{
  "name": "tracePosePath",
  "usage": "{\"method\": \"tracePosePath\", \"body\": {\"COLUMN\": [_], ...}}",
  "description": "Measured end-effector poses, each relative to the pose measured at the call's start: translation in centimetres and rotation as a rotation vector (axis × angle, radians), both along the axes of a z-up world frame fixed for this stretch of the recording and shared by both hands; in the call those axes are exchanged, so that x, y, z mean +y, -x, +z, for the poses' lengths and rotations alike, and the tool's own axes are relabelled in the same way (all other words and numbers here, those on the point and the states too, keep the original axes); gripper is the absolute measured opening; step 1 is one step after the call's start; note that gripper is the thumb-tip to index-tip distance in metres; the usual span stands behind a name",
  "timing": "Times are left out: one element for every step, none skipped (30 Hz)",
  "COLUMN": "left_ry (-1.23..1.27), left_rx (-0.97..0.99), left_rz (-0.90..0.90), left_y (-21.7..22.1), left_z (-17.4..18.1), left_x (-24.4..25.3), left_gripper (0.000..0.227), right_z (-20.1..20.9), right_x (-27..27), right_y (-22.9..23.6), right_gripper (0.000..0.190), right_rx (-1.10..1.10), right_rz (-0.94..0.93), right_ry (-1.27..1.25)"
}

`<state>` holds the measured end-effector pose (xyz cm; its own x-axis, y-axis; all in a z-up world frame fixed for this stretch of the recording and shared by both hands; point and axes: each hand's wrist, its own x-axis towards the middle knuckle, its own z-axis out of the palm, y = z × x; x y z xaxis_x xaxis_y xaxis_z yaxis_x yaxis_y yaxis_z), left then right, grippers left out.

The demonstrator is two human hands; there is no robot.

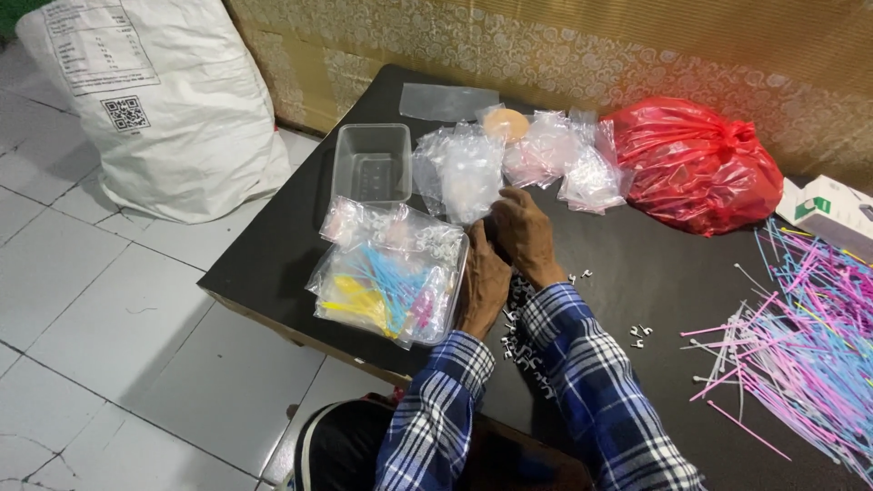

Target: The person places colorful plastic sticks and small white clips into small plastic bags by hand.

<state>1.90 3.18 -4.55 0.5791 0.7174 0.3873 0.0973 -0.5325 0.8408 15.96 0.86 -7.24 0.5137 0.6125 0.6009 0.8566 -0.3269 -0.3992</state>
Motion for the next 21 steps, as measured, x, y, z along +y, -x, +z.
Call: {"method": "tracePosePath", "body": {"left_ry": [0.002,-0.003,-0.008,-0.007,0.015,0.036,0.036,-0.03,-0.097,-0.095,-0.09,-0.086,-0.086,-0.08,-0.074,-0.074,-0.269,-0.464,-0.464,-0.504,-0.543], "left_rx": [-0.002,0.003,0.007,0.007,0.021,0.034,0.033,0.051,0.068,0.068,0.035,0.001,-0.001,-0.051,-0.1,-0.1,-0.08,-0.058,-0.057,-0.038,-0.019], "left_rz": [-0.001,0.014,0.029,0.028,0.021,0.019,0.023,-0.013,-0.048,-0.046,-0.048,-0.053,-0.054,-0.059,-0.063,-0.064,-0.014,0.035,0.033,0.071,0.11], "left_y": [-0.1,-0.1,0.0,0.1,0.2,0.3,0.4,0.3,0.2,0.0,-0.3,-0.6,-0.9,-1.1,-1.4,-1.1,-0.9,-0.6,-0.6,-0.9,-1.1], "left_z": [0.0,-0.1,-0.1,0.2,0.6,0.9,0.1,-0.7,-1.6,-2.1,-2.7,-3.2,-3.3,-3.5,-3.6,-3.1,-2.6,-2.2,-2.4,-2.6,-2.7], "left_x": [-0.5,-0.9,-1.4,-1.6,-1.8,-2.0,-1.8,-1.6,-1.5,-1.3,-1.2,-1.0,-0.9,-0.8,-0.6,-0.4,-0.1,0.0,-0.2,-0.3,-0.4], "left_gripper": [0.048,0.048,0.049,0.049,0.053,0.058,0.058,0.059,0.061,0.061,0.058,0.056,0.056,0.053,0.051,0.051,0.048,0.045,0.045,0.047,0.048], "right_z": [-0.1,-0.3,-0.4,-0.1,0.1,0.4,0.7,0.9,1.1,0.6,0.0,-0.4,-0.8,-1.2,-1.5,0.1,1.7,3.3,3.5,3.9,4.2], "right_x": [-0.5,-0.9,-1.4,-1.8,-2.2,-2.4,-2.4,-2.5,-2.7,-2.8,-2.9,-3.0,-3.1,-3.2,-3.3,-3.7,-4.1,-4.5,-4.9,-5.0,-5.2], "right_y": [-0.1,-0.1,-0.1,0.3,0.7,1.1,1.4,1.7,1.9,1.7,1.4,1.1,1.0,0.9,0.9,2.1,3.3,4.7,4.9,5.1,5.2], "right_gripper": [0.015,0.015,0.017,0.017,0.015,0.015,0.015,0.014,0.014,0.014,0.016,0.02,0.02,0.02,0.019,0.019,0.018,0.018,0.018,0.019,0.021], "right_rx": [-0.002,0.011,0.025,0.024,0.079,0.133,0.132,0.129,0.125,0.125,0.157,0.187,0.185,0.219,0.252,0.252,0.301,0.351,0.353,0.433,0.513], "right_rz": [-0.001,0.018,0.037,0.036,0.054,0.078,0.082,0.08,0.078,0.08,0.064,0.046,0.044,0.041,0.038,0.037,-0.018,-0.074,-0.077,-0.102,-0.128], "right_ry": [0.002,-0.035,-0.072,-0.071,-0.091,-0.11,-0.109,-0.119,-0.128,-0.127,-0.143,-0.159,-0.159,-0.194,-0.229,-0.229,-0.208,-0.186,-0.185,-0.231,-0.278]}}
